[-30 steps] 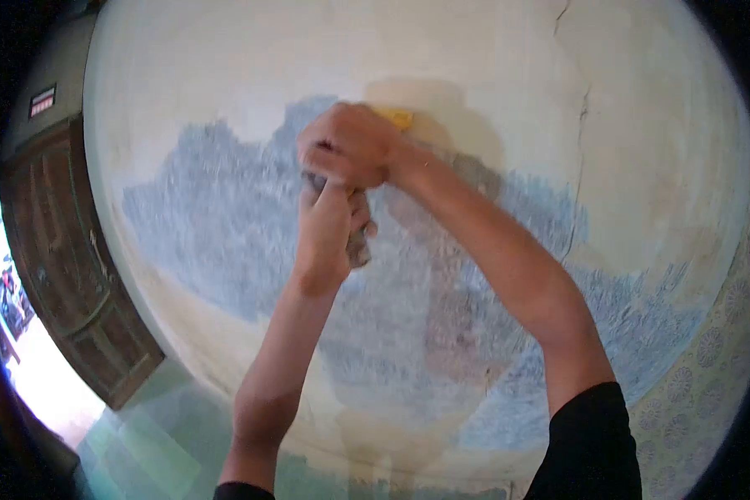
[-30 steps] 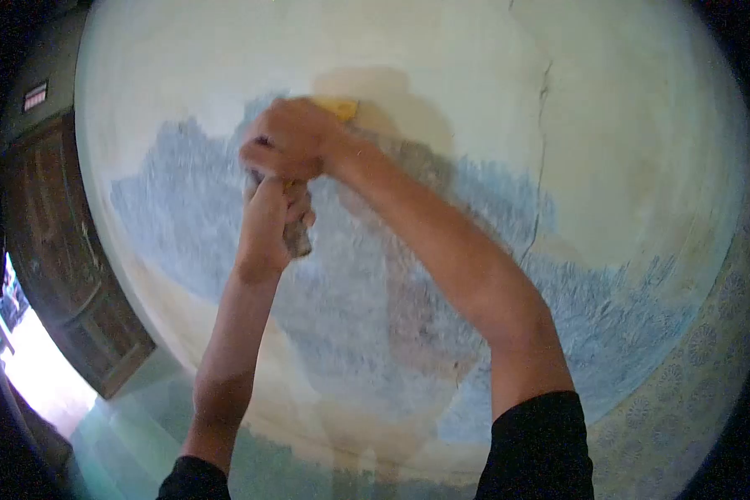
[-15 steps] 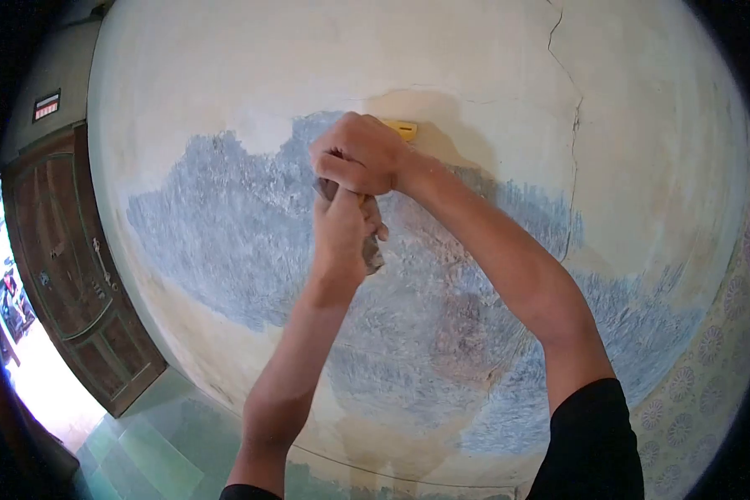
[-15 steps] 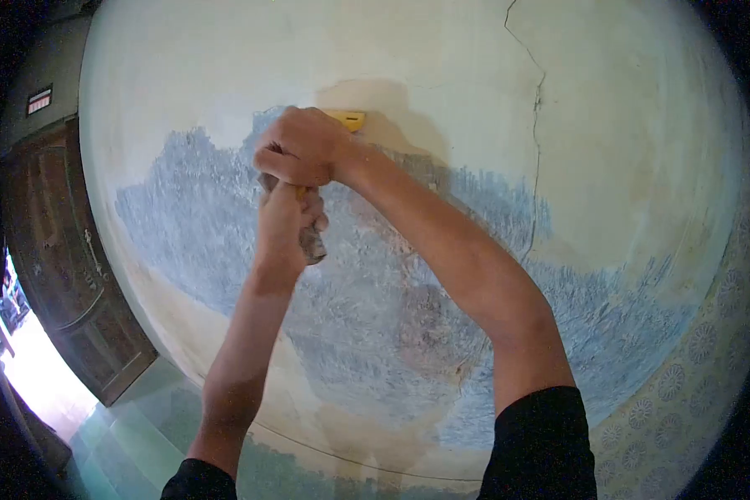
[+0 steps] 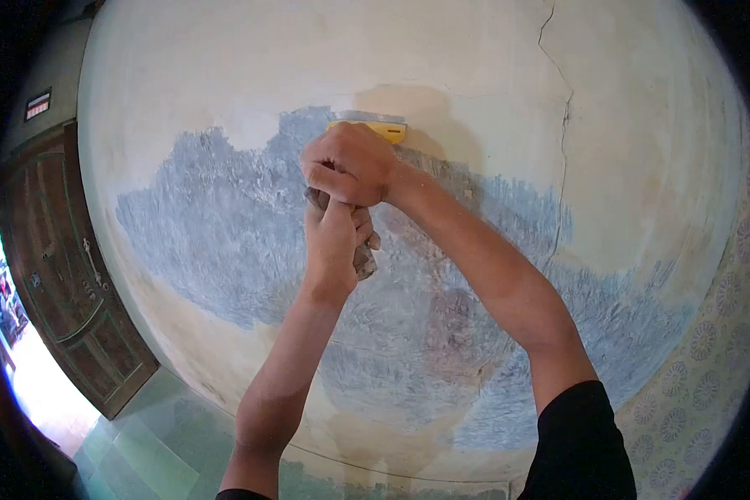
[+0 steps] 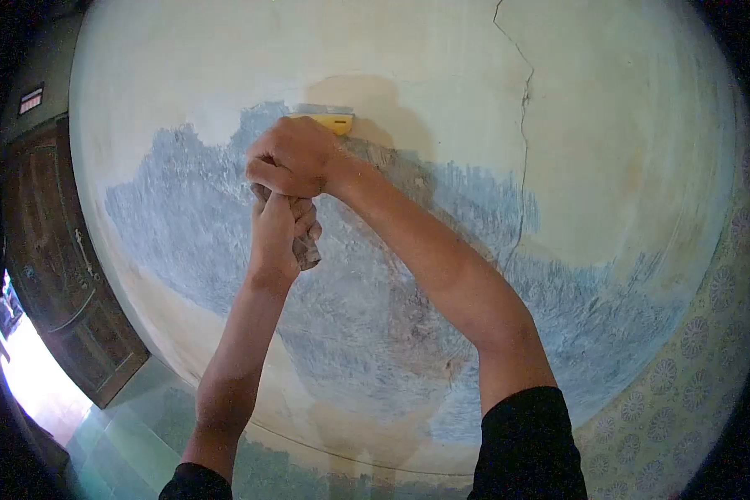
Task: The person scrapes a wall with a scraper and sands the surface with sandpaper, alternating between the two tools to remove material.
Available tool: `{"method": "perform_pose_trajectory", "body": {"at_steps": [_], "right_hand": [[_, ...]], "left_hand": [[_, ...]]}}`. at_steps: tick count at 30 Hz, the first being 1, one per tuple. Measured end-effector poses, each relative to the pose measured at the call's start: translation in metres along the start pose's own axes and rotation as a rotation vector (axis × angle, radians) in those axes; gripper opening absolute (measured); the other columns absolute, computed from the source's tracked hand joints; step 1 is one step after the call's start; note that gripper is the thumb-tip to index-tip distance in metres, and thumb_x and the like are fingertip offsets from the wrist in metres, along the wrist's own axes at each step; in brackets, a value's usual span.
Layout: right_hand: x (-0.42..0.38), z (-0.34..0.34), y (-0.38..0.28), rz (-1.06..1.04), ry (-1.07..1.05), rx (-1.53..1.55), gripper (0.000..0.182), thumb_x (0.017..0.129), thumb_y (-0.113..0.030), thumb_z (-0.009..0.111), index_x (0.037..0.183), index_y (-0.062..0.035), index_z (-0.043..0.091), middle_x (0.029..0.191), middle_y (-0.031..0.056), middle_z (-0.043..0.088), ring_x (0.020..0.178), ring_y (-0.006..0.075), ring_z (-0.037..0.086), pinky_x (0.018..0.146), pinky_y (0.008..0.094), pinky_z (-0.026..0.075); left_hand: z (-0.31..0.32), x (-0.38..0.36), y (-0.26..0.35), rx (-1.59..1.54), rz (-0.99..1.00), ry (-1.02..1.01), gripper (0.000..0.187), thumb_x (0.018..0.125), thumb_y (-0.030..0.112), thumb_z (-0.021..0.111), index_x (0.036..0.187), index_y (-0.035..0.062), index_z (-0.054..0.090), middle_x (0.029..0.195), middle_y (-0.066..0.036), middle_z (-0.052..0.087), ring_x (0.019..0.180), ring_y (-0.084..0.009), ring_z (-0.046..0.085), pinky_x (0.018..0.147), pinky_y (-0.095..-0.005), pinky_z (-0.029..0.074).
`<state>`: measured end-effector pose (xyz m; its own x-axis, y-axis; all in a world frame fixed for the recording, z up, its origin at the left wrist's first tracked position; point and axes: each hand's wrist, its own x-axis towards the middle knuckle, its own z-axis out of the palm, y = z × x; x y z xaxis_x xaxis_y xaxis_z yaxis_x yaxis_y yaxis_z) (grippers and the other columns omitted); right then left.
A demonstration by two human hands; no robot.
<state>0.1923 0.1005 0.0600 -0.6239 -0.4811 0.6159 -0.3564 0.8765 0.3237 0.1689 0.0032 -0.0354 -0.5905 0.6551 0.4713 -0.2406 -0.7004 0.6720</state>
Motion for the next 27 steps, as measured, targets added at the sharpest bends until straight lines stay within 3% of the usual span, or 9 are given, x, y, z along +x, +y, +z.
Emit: {"method": "perform_pose_trajectory", "body": {"at_steps": [7,12,15,20,23,24,27], "right_hand": [[0.008,-0.002,0.003,0.027,0.059,-0.033,0.034,0.081,-0.032,0.052,0.060,-0.0045,0.052,0.058,0.0131,0.055,0.052,0.0331,0.051,0.054,0.0431,0.042],[0.019,-0.011,0.009,-0.101,0.118,0.037,0.033,0.081,-0.032,0.052,0.062,-0.0049,0.054,0.060,0.0145,0.055,0.055,0.0328,0.053,0.054,0.0424,0.043],[0.011,-0.003,0.002,0.045,0.039,0.085,0.032,0.081,-0.031,0.052,0.063,-0.0044,0.053,0.060,0.0159,0.053,0.056,0.0339,0.053,0.055,0.0429,0.042],[0.019,-0.011,0.008,-0.079,0.085,0.040,0.033,0.082,-0.029,0.052,0.062,-0.0031,0.049,0.057,0.0151,0.048,0.053,0.0327,0.046,0.053,0.0421,0.040],[0.012,-0.010,-0.001,0.075,0.042,0.020,0.033,0.082,-0.028,0.052,0.061,-0.0030,0.048,0.057,0.0148,0.047,0.053,0.0330,0.045,0.054,0.0427,0.040],[0.009,-0.006,-0.002,0.035,0.079,0.141,0.033,0.082,-0.029,0.052,0.061,-0.0034,0.048,0.056,0.0143,0.048,0.052,0.0329,0.045,0.053,0.0428,0.039],[0.006,-0.006,0.003,-0.040,0.065,0.006,0.034,0.081,-0.030,0.052,0.061,-0.0033,0.047,0.056,0.0141,0.047,0.053,0.0332,0.046,0.053,0.0428,0.039]], "left_hand": [[-0.003,0.012,0.006,0.002,0.031,-0.056,0.027,0.101,0.027,0.047,0.079,0.0120,0.045,0.060,0.004,0.037,0.047,-0.0071,0.035,0.046,-0.0300,0.041],[0.000,0.017,0.023,0.119,0.027,-0.022,0.028,0.102,0.030,0.049,0.081,0.0120,0.044,0.059,0.003,0.038,0.047,-0.0081,0.036,0.046,-0.0303,0.041],[-0.007,0.015,0.008,0.031,0.068,-0.065,0.027,0.101,0.030,0.050,0.082,0.0116,0.045,0.060,0.003,0.038,0.047,-0.0087,0.037,0.046,-0.0305,0.041],[0.001,0.018,0.021,0.081,0.021,-0.021,0.029,0.101,0.031,0.050,0.080,0.0111,0.046,0.059,0.002,0.041,0.047,-0.0089,0.038,0.046,-0.0307,0.041],[-0.003,0.016,0.014,0.032,0.029,-0.035,0.029,0.101,0.031,0.050,0.079,0.0112,0.047,0.059,0.002,0.041,0.046,-0.0087,0.037,0.046,-0.0308,0.041],[0.000,0.010,0.011,0.012,0.034,-0.022,0.030,0.100,0.032,0.051,0.079,0.0116,0.047,0.058,0.003,0.040,0.045,-0.0085,0.035,0.046,-0.0308,0.041],[0.001,0.010,0.009,0.041,0.016,-0.036,0.030,0.101,0.032,0.050,0.079,0.0115,0.046,0.058,0.003,0.039,0.045,-0.0082,0.035,0.046,-0.0308,0.041]]}}
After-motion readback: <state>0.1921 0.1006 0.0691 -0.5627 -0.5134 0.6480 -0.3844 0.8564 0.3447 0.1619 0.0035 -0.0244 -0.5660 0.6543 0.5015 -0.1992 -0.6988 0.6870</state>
